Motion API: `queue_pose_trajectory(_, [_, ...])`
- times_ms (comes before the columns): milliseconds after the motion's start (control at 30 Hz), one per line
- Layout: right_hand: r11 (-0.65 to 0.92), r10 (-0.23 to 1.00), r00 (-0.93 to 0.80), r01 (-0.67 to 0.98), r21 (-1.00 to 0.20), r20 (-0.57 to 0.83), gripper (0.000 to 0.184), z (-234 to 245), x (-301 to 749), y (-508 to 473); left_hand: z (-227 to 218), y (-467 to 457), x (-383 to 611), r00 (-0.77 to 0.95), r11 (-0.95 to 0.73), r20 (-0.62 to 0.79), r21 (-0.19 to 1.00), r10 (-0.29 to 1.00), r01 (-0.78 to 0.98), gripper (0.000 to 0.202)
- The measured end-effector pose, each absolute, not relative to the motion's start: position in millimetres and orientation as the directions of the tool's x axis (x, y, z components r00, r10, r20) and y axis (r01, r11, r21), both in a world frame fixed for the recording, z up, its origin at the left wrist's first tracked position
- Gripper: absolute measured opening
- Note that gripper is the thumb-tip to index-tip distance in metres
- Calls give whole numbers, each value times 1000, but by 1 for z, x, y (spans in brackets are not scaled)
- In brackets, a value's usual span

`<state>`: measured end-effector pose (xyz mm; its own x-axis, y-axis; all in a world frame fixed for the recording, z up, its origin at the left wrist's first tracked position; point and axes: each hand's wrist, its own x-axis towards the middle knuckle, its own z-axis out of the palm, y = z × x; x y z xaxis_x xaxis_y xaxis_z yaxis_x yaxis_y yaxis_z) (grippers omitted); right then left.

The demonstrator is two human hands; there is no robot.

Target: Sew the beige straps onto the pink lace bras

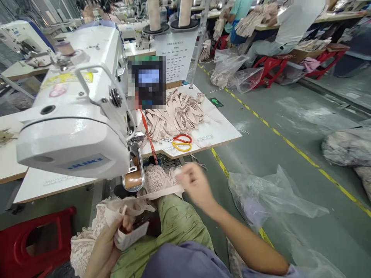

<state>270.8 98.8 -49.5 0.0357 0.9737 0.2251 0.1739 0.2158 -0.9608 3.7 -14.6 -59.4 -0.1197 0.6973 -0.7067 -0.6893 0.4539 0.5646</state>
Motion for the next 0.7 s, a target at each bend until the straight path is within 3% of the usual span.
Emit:
queue_pose_trajectory(67, [270,845,467,44,-962,259,21,-42,296,112,-60,-10,-6,-222,351,-793,477,567,-806,13])
queue_pose_trajectory(133, [345,729,618,41,-938,295,23,-38,311,116,-60,-7,-4,-245,292,-834,425,495,-857,17])
queue_pose_trajectory(200, [310,802,473,192,-931,365,14,-40,308,109,-59,-5,10,-205,277,-833,387,513,-880,17])
queue_pose_trajectory(267, [334,917,81,377,-864,390,5,-45,289,93,-57,-5,31,-167,280,-806,381,568,-881,10])
queue_pose_trajectory(333, [486,870,-302,390,-782,390,11,-50,263,74,-55,-4,52,-159,285,-762,415,628,-864,20])
queue_pose_trajectory(367, [549,819,-405,348,-760,406,13,-51,249,65,-53,-4,60,-165,289,-738,445,654,-848,26])
queue_pose_trajectory(467, [622,751,-477,277,-733,457,16,-52,216,48,-49,-3,71,-198,310,-677,552,709,-774,31])
queue_pose_trajectory(567, [601,768,-482,315,-734,422,16,-49,202,45,-47,-4,70,-272,321,-601,693,752,-645,30])
queue_pose_trajectory(700, [542,810,-463,352,-763,361,16,-48,200,48,-46,-5,69,-402,283,-462,858,791,-429,45])
